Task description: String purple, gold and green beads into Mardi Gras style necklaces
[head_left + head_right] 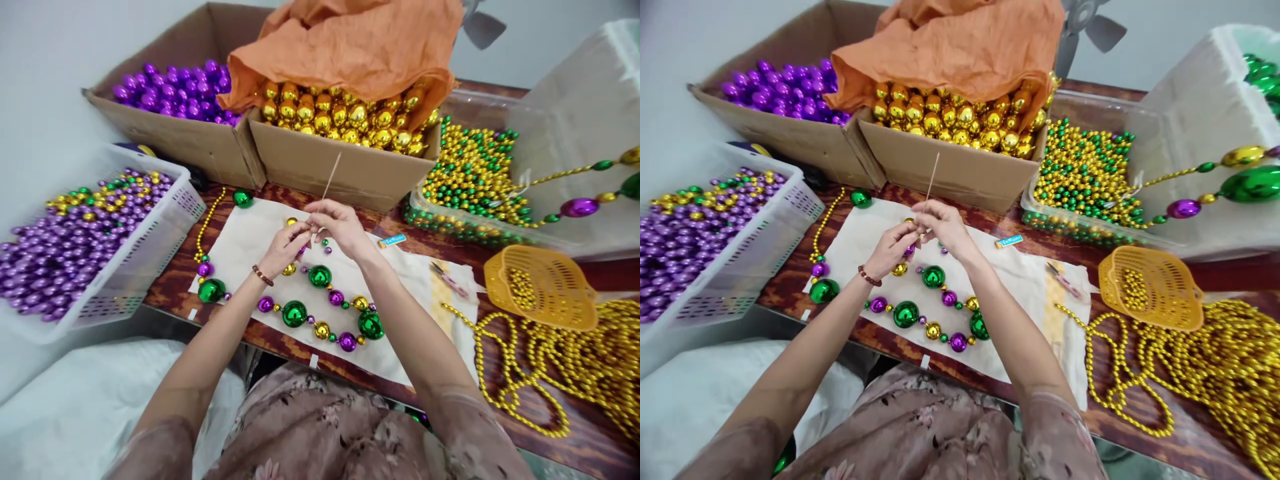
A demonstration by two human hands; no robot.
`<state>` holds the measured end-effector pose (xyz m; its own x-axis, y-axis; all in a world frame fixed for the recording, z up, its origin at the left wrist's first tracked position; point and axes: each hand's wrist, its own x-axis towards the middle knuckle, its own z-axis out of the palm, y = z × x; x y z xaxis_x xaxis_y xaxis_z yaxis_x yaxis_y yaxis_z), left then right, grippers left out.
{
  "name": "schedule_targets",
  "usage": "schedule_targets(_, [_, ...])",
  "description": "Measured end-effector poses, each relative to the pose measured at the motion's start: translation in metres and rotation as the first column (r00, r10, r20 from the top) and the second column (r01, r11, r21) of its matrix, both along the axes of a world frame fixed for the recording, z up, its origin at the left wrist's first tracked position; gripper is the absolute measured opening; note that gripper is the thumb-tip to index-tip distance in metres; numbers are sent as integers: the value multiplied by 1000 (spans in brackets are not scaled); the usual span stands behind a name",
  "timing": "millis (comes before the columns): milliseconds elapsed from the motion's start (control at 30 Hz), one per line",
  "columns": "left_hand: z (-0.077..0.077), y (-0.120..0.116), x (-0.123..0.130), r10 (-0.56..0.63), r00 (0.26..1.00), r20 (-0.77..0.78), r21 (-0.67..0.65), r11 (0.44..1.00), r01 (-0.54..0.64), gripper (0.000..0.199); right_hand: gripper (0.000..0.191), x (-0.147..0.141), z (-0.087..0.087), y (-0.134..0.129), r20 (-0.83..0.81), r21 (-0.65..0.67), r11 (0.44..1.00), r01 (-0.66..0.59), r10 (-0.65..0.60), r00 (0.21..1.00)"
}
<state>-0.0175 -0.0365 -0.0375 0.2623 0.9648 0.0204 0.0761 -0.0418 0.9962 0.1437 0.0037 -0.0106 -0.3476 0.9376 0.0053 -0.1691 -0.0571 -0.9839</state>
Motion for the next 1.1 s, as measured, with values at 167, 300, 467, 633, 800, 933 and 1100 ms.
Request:
schedule_targets(167, [-3,-1,-3,-10,999,-33,-15,1000,9,21,33,1,4,-2,44,-3,998,59,-58,997])
schedule_targets(300, [-9,0,-3,-7,998,-68,50,999,10,21,35,-2,9,-1,11,-21,998,61,-61,998])
schedule_targets(467, [-16,-1,-6,45,995,-86,75,996,-39,24,37,-2,17,-3,-43,2,1000,29,-29,999])
schedule_targets(633, [-15,-11,-12,75,996,-41,13,997,-74,27,30,3,47,-5,-159,142,980,137,-114,981])
schedule_targets(800, [-19,-17,-26,149,974,-169,96,986,-134,26,35,-14,57,-15,-109,142,990,8,8,994])
schedule_targets(933, [-30,-15,-46,188,905,-381,143,979,-143,24,35,-30,42,-18,-117,115,993,-2,16,993])
schedule_targets(1100, [-38,-10,-70,273,748,-605,163,962,-219,24,33,-40,16,-15,-131,27,999,-17,21,991])
